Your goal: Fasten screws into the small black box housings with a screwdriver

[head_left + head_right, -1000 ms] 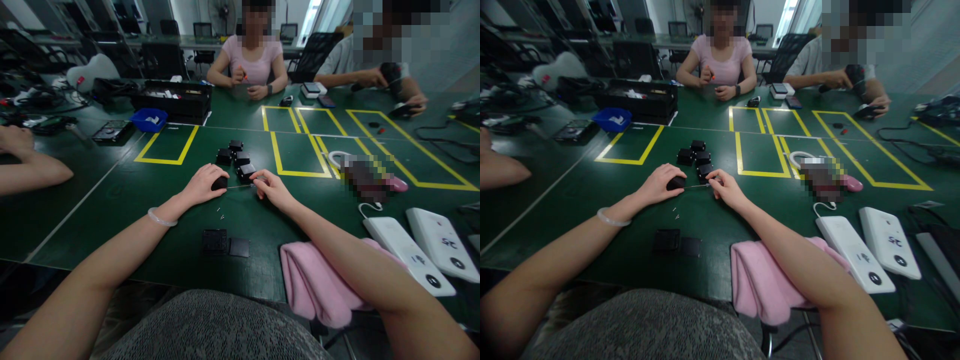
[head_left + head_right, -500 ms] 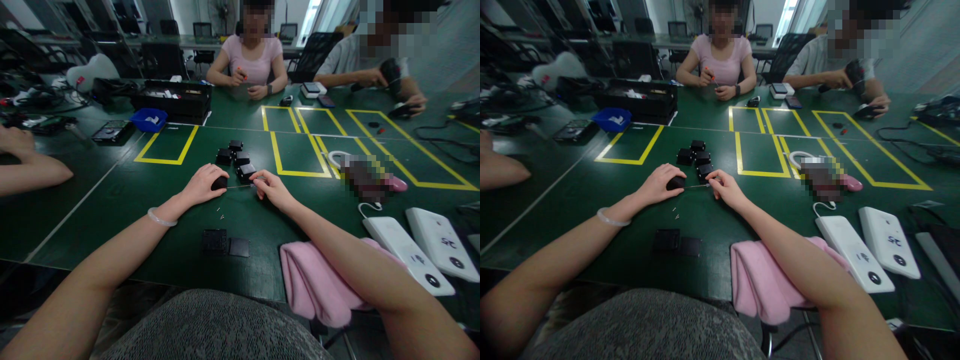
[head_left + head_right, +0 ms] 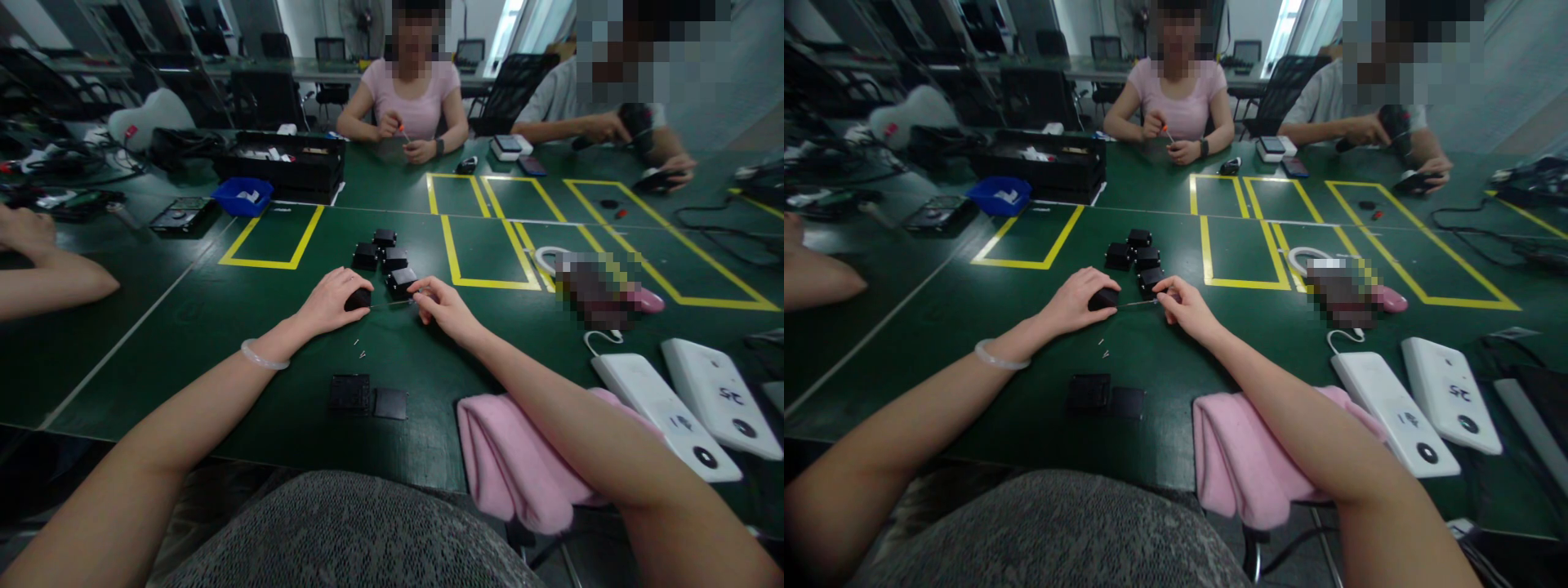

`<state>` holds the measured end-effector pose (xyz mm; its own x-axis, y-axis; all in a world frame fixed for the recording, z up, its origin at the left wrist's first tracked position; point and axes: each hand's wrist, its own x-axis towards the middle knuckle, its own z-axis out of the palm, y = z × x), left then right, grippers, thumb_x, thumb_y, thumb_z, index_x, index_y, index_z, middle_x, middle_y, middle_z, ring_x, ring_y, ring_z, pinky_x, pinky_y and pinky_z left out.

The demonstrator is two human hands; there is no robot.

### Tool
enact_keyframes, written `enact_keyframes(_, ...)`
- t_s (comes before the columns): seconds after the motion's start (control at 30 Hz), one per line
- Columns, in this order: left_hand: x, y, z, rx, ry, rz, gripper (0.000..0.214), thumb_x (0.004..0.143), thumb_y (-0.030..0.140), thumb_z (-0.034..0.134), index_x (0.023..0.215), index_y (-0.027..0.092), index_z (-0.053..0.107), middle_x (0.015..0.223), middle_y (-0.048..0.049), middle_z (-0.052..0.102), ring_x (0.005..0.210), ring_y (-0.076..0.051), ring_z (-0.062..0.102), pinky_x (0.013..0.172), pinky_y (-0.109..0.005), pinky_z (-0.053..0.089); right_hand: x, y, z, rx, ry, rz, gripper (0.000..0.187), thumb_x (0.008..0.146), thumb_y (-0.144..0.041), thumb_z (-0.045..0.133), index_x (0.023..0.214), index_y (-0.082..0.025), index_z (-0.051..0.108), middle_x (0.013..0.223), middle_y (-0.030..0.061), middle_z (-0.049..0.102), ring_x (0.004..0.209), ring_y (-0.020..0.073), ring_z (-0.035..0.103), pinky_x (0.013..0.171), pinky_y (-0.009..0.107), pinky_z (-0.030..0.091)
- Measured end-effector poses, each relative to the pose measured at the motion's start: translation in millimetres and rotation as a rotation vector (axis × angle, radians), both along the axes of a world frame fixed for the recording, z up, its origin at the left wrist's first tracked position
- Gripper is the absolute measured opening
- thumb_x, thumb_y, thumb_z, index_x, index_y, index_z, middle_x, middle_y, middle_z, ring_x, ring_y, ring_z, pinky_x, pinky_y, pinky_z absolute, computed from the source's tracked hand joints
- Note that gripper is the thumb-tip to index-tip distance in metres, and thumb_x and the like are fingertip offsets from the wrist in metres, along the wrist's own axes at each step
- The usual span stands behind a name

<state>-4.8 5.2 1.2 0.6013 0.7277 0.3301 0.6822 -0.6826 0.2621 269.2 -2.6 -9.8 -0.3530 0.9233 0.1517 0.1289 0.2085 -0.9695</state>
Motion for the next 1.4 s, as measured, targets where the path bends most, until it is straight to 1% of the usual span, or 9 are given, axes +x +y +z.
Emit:
enact_keyframes(0.13, 0.0, 0.0, 0.2, -0.009, -0.008, -0.002, 0.029, 0.091, 0.032, 0.068, 0.118, 0.022, 0.064, 0.119, -0.0087, 0.069, 0.114, -0.03, 0.062, 0.109, -0.054, 0.046, -0.5, -0.7, 0.9, -0.016, -0.006, -0.012, 0.023, 0.092, -0.041, 0.065, 0.099, -0.02, 0.059, 0.053, -0.0099, 0.05, 0.046, 0.01, 0.05, 0.051, 0.024, 0.038)
enact_keyframes(0.3, 0.0, 0.1, -0.8, -0.004, -0.011, 0.001, 0.03, 0.091, 0.032, 0.068, 0.119, 0.021, 0.064, 0.121, -0.0091, 0.069, 0.115, -0.03, 0.062, 0.112, -0.055, 0.044, -1.8, 0.9, -1.6, -0.048, 0.034, 0.018, 0.031, 0.093, -0.05, 0.064, 0.095, -0.02, 0.059, 0.048, -0.0125, 0.039, 0.043, 0.0099, 0.045, 0.049, 0.024, 0.039)
enact_keyframes(0.43, -0.1, 0.3, -0.8, 0.007, -0.011, -0.012, 0.03, 0.092, 0.032, 0.068, 0.119, 0.019, 0.064, 0.119, -0.0108, 0.069, 0.113, -0.031, 0.062, 0.109, -0.054, 0.046, -0.2, 1.0, 0.1, 0.005, 0.002, -0.004, 0.028, 0.089, -0.045, 0.068, 0.097, -0.02, 0.059, 0.053, -0.0107, 0.047, 0.045, 0.0095, 0.049, 0.05, 0.024, 0.037)
enact_keyframes(0.53, 0.1, 0.3, -0.4, -0.003, -0.01, -0.006, 0.03, 0.091, 0.032, 0.068, 0.118, 0.02, 0.064, 0.119, -0.01, 0.069, 0.113, -0.031, 0.062, 0.108, -0.054, 0.047, 0.3, 0.7, 0.5, 0.014, -0.021, 0.001, 0.027, 0.089, -0.043, 0.07, 0.098, -0.02, 0.06, 0.056, -0.0096, 0.051, 0.046, 0.0095, 0.051, 0.051, 0.024, 0.038)
enact_keyframes(0.73, 0.8, -0.8, 0.7, -0.011, -0.002, 0.01, 0.03, 0.091, 0.031, 0.068, 0.119, 0.022, 0.064, 0.121, -0.0091, 0.069, 0.115, -0.031, 0.062, 0.109, -0.054, 0.046, -1.2, 1.5, -2.7, -0.051, 0.037, 0.023, 0.034, 0.093, -0.053, 0.064, 0.095, -0.02, 0.06, 0.049, -0.0126, 0.038, 0.042, 0.0094, 0.044, 0.049, 0.024, 0.038)
enact_keyframes(0.97, 0.6, -1.3, 2.3, -0.014, -0.007, -0.003, 0.029, 0.091, 0.031, 0.068, 0.118, 0.022, 0.063, 0.119, -0.0092, 0.069, 0.113, -0.031, 0.062, 0.108, -0.054, 0.047, 0.3, 0.7, 0.9, 0.006, -0.009, 0.001, 0.023, 0.089, -0.04, 0.067, 0.098, -0.02, 0.059, 0.053, -0.0102, 0.049, 0.046, 0.0101, 0.05, 0.051, 0.024, 0.037)
enact_keyframes(1.07, 0.3, -1.4, 2.0, -0.006, -0.008, -0.007, 0.03, 0.091, 0.031, 0.068, 0.119, 0.021, 0.063, 0.119, -0.0098, 0.069, 0.113, -0.031, 0.062, 0.107, -0.054, 0.048, -1.0, 0.6, -0.2, -0.005, -0.006, -0.005, 0.022, 0.091, -0.041, 0.063, 0.098, -0.02, 0.06, 0.053, -0.0097, 0.05, 0.045, 0.0101, 0.049, 0.051, 0.024, 0.037)
enact_keyframes(1.23, -0.4, -0.7, 0.7, -0.002, 0.001, -0.005, 0.03, 0.092, 0.032, 0.068, 0.119, 0.021, 0.063, 0.121, -0.0097, 0.069, 0.114, -0.031, 0.062, 0.109, -0.054, 0.047, -1.9, 1.6, -2.0, -0.047, 0.001, 0.006, 0.025, 0.093, -0.044, 0.063, 0.095, -0.019, 0.06, 0.049, -0.0115, 0.041, 0.043, 0.0103, 0.045, 0.049, 0.025, 0.036)
enact_keyframes(1.4, -0.7, 0.2, -0.6, 0.017, -0.006, -0.015, 0.03, 0.092, 0.031, 0.069, 0.119, 0.019, 0.064, 0.12, -0.0101, 0.069, 0.113, -0.03, 0.062, 0.109, -0.054, 0.046, 0.3, 0.3, 2.3, 0.015, -0.038, 0.015, 0.023, 0.09, -0.038, 0.068, 0.098, -0.019, 0.06, 0.055, -0.0093, 0.051, 0.046, 0.0098, 0.049, 0.052, 0.024, 0.036)
